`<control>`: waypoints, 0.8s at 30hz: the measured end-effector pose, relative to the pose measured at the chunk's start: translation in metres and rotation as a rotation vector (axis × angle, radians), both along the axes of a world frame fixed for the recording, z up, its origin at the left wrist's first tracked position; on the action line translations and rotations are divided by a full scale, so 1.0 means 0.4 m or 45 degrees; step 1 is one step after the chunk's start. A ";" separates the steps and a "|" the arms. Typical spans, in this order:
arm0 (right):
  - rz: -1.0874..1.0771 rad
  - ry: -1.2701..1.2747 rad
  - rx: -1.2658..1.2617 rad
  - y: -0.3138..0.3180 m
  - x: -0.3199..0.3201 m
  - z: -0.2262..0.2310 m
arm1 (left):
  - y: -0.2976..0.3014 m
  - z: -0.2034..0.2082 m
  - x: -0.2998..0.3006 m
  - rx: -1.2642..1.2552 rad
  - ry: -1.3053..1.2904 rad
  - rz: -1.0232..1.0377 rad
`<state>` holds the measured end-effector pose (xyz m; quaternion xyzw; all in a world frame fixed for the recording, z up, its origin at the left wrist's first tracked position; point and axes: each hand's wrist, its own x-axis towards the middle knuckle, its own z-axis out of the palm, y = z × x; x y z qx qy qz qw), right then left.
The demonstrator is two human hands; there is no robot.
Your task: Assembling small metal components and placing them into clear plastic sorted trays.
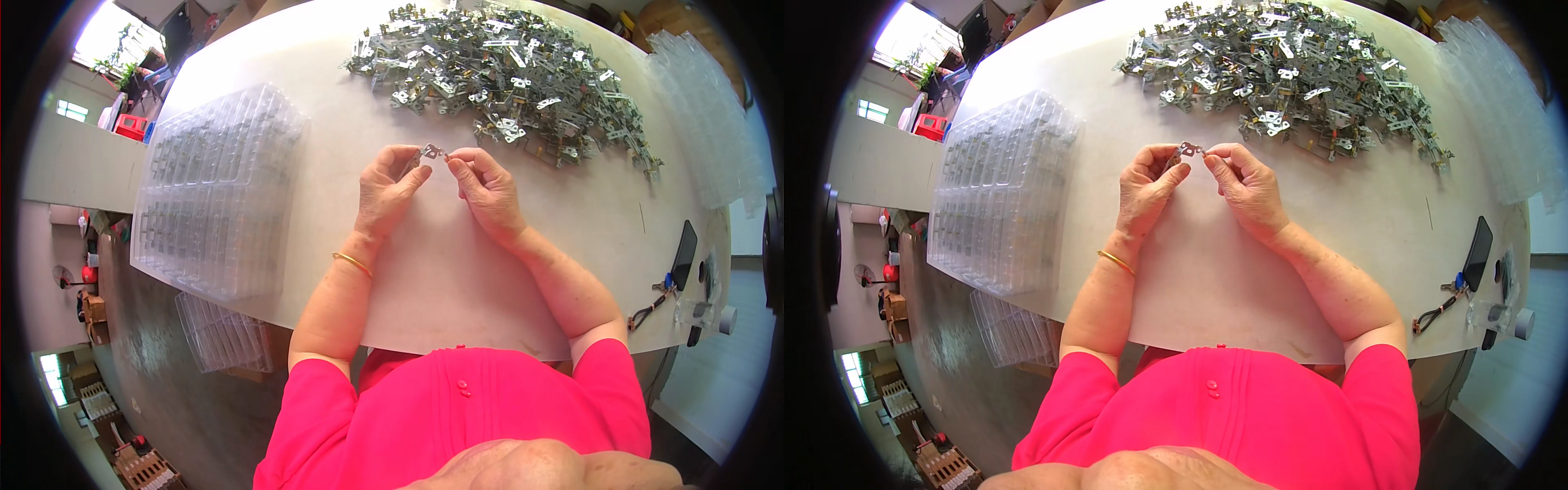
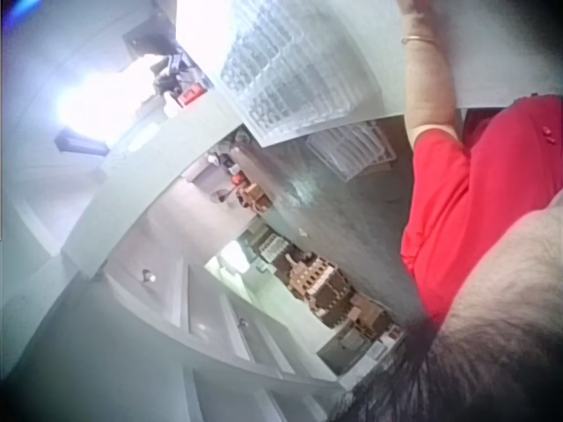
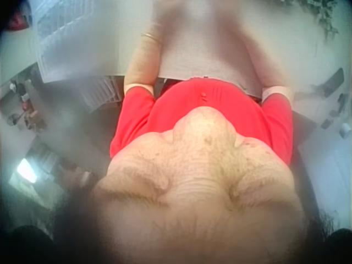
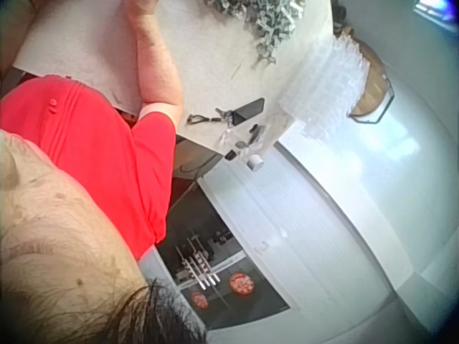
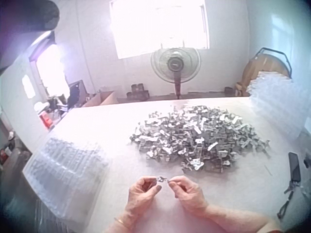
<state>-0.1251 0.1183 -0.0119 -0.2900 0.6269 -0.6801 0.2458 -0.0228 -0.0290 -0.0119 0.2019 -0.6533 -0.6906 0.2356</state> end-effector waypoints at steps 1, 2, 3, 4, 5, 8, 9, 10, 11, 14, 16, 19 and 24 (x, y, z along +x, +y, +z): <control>-0.027 0.045 -0.002 -0.004 0.001 -0.003 | 0.001 -0.001 -0.001 0.000 0.000 -0.003; -0.053 0.089 -0.004 -0.006 0.002 -0.006 | 0.001 -0.003 -0.001 -0.007 0.012 0.004; -0.054 0.089 -0.004 -0.007 0.001 -0.006 | 0.000 -0.005 -0.002 -0.015 0.024 0.012; -0.049 0.097 0.020 -0.007 0.001 -0.006 | -0.001 -0.007 -0.002 -0.015 0.024 0.011; -0.045 0.104 0.044 -0.007 0.001 -0.007 | -0.002 -0.010 -0.002 -0.040 0.022 0.012; -0.067 0.149 0.051 -0.007 0.001 -0.015 | -0.002 -0.014 -0.002 -0.076 0.048 0.016; -0.067 0.150 0.050 -0.006 0.001 -0.014 | -0.001 -0.014 -0.002 -0.087 0.074 0.020; -0.066 0.157 0.085 -0.005 0.001 -0.010 | -0.003 -0.019 -0.002 -0.088 0.076 0.020; -0.066 0.164 0.120 -0.004 0.002 -0.007 | -0.003 -0.023 -0.003 -0.192 0.076 0.046; -0.047 0.084 0.122 -0.004 0.007 0.004 | -0.003 -0.016 -0.003 -0.416 0.081 0.089; -0.039 0.096 0.136 0.001 0.006 0.003 | 0.001 -0.010 -0.003 -0.537 0.092 0.106; 0.016 0.083 0.166 0.003 0.001 0.013 | -0.001 -0.013 -0.003 -0.730 0.098 0.146; 0.128 -0.234 0.085 0.001 -0.007 0.018 | 0.004 -0.012 -0.005 -0.914 0.123 0.074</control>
